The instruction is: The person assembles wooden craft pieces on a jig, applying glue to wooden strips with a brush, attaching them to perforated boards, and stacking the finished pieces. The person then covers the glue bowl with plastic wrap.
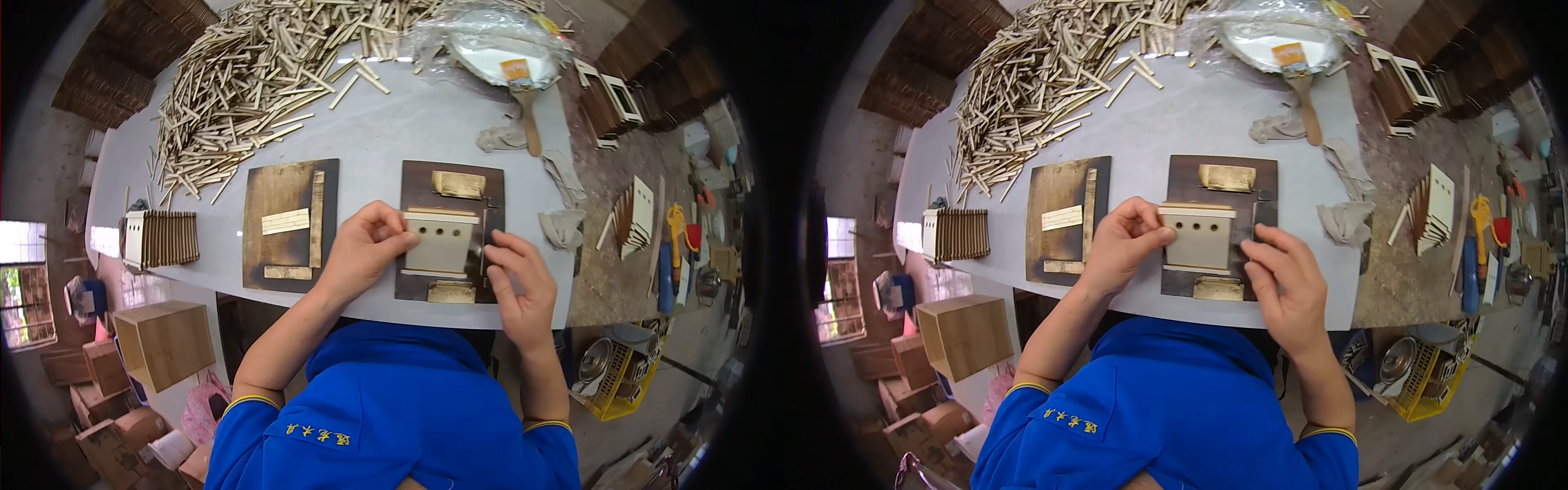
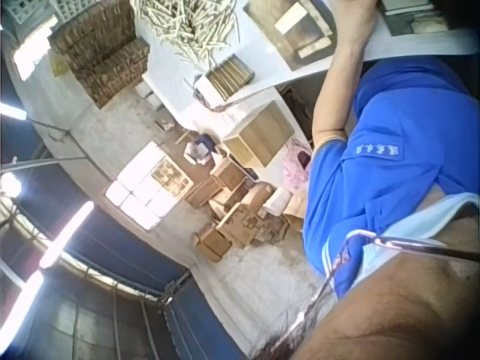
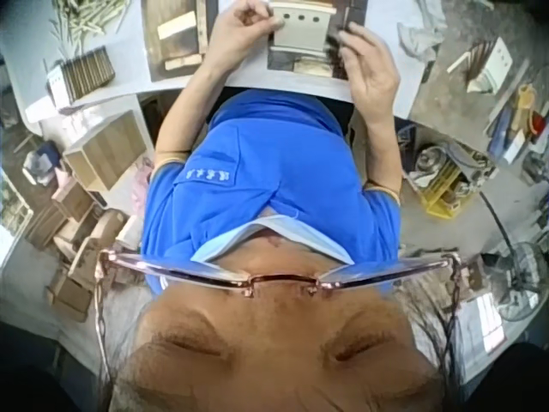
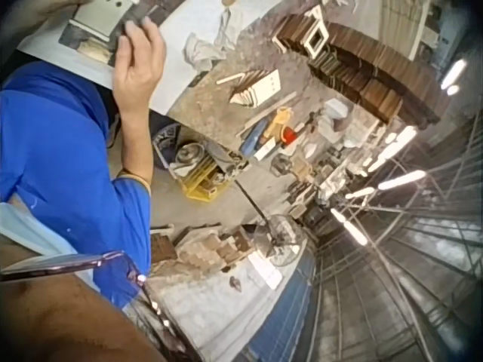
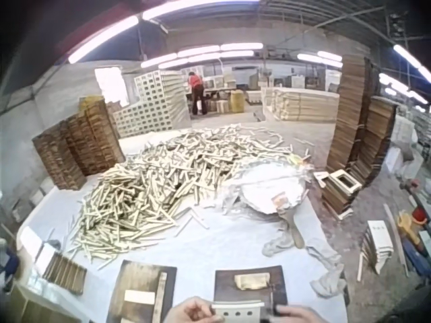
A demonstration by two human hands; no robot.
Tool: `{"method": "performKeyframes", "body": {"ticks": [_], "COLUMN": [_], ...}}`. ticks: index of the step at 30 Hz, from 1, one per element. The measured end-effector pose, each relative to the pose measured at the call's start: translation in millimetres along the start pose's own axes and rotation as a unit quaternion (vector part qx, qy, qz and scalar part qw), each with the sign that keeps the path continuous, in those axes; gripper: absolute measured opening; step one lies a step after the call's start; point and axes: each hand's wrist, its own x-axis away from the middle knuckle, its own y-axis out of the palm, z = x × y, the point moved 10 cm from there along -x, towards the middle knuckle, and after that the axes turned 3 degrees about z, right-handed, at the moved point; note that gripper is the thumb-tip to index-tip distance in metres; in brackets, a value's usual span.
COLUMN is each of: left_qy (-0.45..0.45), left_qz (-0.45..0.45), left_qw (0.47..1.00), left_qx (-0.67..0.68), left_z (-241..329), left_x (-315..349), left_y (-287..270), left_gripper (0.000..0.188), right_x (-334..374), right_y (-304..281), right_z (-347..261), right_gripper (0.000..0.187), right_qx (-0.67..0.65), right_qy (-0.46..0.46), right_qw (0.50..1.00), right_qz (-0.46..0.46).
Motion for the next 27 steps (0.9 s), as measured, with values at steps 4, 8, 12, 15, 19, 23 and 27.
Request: {"method": "performKeyframes", "body": {"ticks": [4, 8, 12, 15, 19, 23, 27], "left_qy": [-0.026, -0.012, 0.048, 0.078, 0.168, 0.247, 0.238], "left_qz": [0.001, 0.024, 0.052, 0.041, 0.001, -0.032, -0.056], "left_qw": [0.999, 0.997, 0.949, 0.933, 0.879, 0.827, 0.837], "left_qx": [-0.018, -0.073, -0.307, -0.35, -0.447, -0.504, -0.489], "left_z": [-15, -3, 18, 21, 24, 27, 21], "left_x": [-6, -3, 8, 14, 20, 25, 24], "left_y": [7, 9, 9, 5, 23, 37, 36], "left_gripper": [0.021, 0.017, 0.016, 0.02, 0.028, 0.038, 0.051], "right_x": [0, -6, -6, -7, -3, 3, 7], "right_y": [15, 23, 26, 31, 31, 34, 35], "right_z": [6, 13, 18, 8, 11, 14, 16], "right_gripper": [0.025, 0.026, 0.027, 0.028, 0.029, 0.031, 0.034], "right_qx": [-0.015, 0.017, 0.072, 0.142, 0.177, 0.192, 0.218], "right_qy": [0.014, 0.021, 0.044, 0.018, -0.004, -0.023, -0.03], "right_qw": [1.0, 0.999, 0.995, 0.989, 0.983, 0.98, 0.975], "right_qz": [-0.02, -0.038, -0.056, -0.046, -0.043, -0.044, -0.043]}}
